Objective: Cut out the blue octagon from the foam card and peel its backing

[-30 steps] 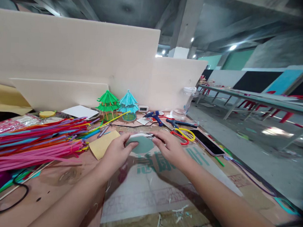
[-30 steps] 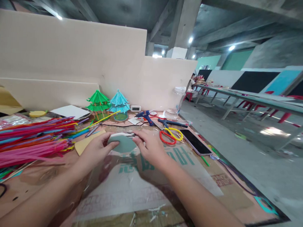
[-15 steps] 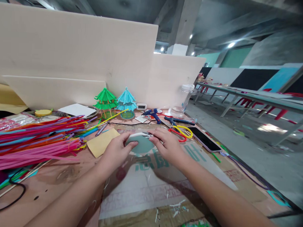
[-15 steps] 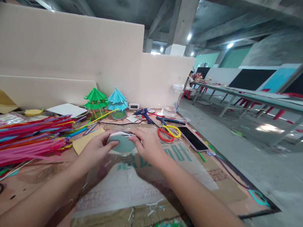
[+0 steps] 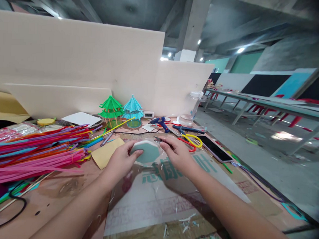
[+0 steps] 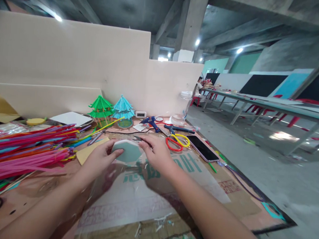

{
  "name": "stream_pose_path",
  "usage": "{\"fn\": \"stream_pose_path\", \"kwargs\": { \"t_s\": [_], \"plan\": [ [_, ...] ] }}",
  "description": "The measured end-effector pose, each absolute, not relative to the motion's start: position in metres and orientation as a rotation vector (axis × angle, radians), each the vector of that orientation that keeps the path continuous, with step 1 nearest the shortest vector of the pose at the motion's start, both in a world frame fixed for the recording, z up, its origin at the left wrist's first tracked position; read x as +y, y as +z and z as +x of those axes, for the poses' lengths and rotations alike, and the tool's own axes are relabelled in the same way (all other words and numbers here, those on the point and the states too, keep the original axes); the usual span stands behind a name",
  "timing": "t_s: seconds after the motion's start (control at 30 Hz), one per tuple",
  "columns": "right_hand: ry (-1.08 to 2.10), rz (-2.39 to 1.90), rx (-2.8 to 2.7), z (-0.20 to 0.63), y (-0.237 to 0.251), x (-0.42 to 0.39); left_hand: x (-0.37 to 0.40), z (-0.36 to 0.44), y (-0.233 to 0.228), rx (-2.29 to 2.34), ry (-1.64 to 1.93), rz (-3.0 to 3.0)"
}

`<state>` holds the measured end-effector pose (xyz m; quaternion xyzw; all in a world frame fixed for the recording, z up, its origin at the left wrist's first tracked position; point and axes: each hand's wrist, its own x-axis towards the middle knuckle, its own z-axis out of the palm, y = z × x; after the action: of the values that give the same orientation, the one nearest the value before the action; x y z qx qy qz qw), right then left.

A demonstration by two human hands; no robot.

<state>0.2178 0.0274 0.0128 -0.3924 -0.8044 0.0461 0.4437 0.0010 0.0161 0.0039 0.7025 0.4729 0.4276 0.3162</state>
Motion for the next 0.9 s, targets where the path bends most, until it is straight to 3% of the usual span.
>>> {"fn": "stream_pose_path", "kwargs": {
  "t_s": [0.9],
  "plan": [
    [0.053,-0.918,-2.155,0.2157,0.0177,0.0192,0.0148,0.0011,-0.0042,1.281,1.112,1.966]
  ]
}}
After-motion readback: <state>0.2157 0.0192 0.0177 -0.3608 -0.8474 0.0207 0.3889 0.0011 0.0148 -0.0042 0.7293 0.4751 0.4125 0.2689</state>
